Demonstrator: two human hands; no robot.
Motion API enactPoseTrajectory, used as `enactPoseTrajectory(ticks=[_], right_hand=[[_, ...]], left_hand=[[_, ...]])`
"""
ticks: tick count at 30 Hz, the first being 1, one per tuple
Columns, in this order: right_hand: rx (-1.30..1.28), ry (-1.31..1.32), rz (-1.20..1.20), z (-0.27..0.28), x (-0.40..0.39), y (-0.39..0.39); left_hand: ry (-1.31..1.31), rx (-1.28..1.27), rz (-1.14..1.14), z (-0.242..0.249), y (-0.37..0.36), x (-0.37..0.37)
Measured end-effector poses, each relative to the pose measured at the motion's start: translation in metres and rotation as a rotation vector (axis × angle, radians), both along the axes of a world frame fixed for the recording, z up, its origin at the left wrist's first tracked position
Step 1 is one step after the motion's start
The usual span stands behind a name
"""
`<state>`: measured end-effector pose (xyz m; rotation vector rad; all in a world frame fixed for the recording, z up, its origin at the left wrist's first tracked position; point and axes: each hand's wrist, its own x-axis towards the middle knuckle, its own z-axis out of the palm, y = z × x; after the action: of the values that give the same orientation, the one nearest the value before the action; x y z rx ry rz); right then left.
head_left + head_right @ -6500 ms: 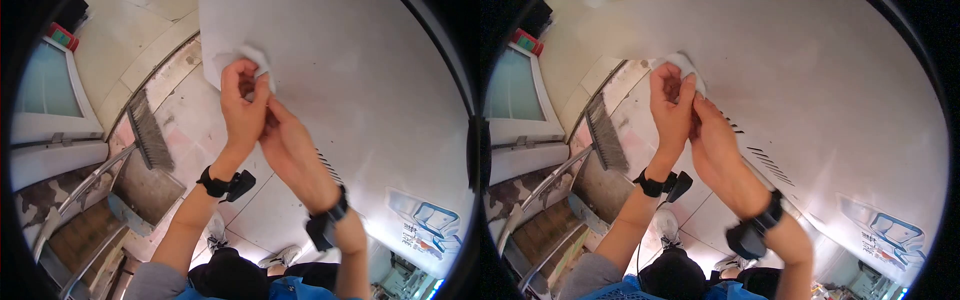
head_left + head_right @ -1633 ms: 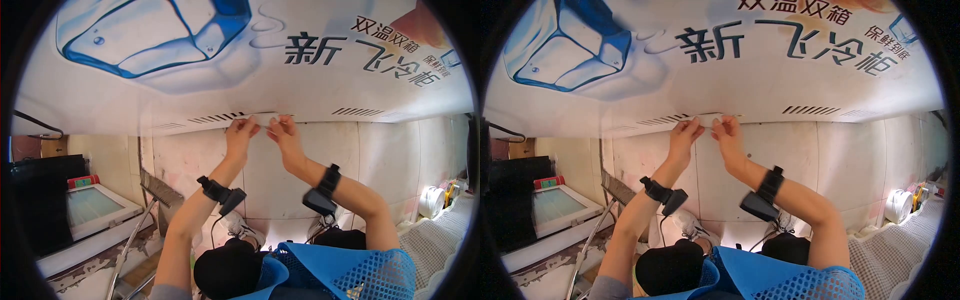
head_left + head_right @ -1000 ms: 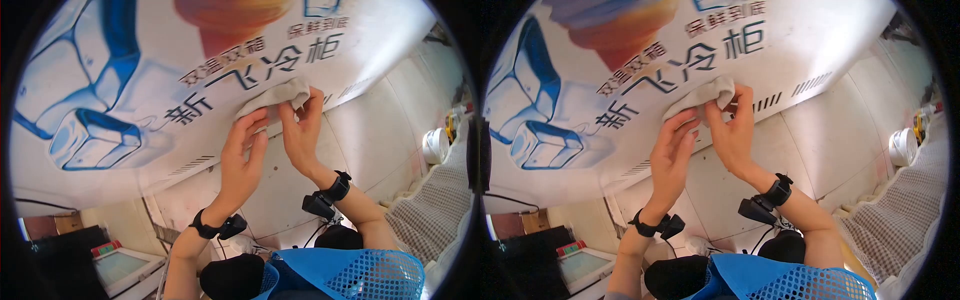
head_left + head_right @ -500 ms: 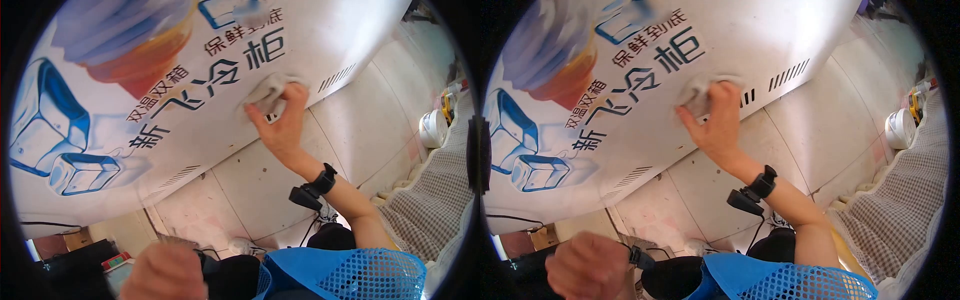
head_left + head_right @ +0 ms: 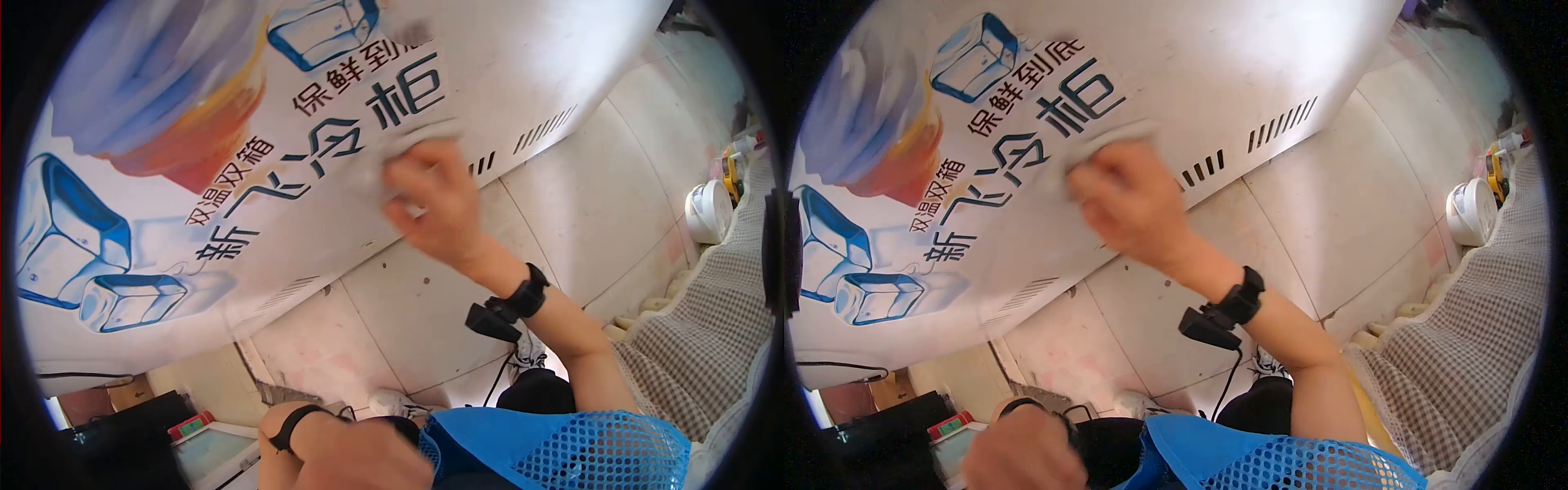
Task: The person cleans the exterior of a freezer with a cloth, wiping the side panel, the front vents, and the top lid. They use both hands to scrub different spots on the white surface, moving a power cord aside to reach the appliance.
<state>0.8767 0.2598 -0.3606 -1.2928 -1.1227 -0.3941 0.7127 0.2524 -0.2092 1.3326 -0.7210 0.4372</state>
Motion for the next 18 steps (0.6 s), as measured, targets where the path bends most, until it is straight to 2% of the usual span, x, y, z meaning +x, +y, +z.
enactPoseTrajectory(ticks=[1,3,5,6,8,12,14,16,18], right_hand=[[0.002,-0.001,-0.005,0.005,0.002,-0.001],[-0.087,-0.104,-0.011,0.016,0.005,-0.001],[0.106,0.004,-0.204,0.01,0.033,-0.003],[0.17,0.044,-0.324,0.011,0.05,-0.006],[0.178,0.335,-0.42,0.0,0.077,-0.012],[0.13,0.368,-0.444,0.005,0.065,-0.018],[0.094,0.044,-0.269,0.01,0.041,-0.014],[0.071,-0.002,-0.129,0.018,0.024,-0.006],[0.067,-0.025,-0.146,0.028,0.037,-0.008]], left_hand=[[0.133,0.123,-0.048,-0.006,0.005,0.0],[0.306,-0.002,0.321,-0.02,-0.007,0.004],[0.493,0.001,0.584,-0.023,-0.008,-0.002],[0.491,-0.003,0.589,-0.026,-0.006,-0.004],[0.53,-0.089,0.688,-0.035,-0.001,-0.01],[0.579,-0.082,0.589,-0.045,0.009,-0.015],[0.607,-0.081,0.591,-0.046,0.009,-0.008],[0.629,-0.071,0.603,-0.044,0.006,-0.002],[0.65,-0.061,0.62,-0.045,0.006,0.001]])
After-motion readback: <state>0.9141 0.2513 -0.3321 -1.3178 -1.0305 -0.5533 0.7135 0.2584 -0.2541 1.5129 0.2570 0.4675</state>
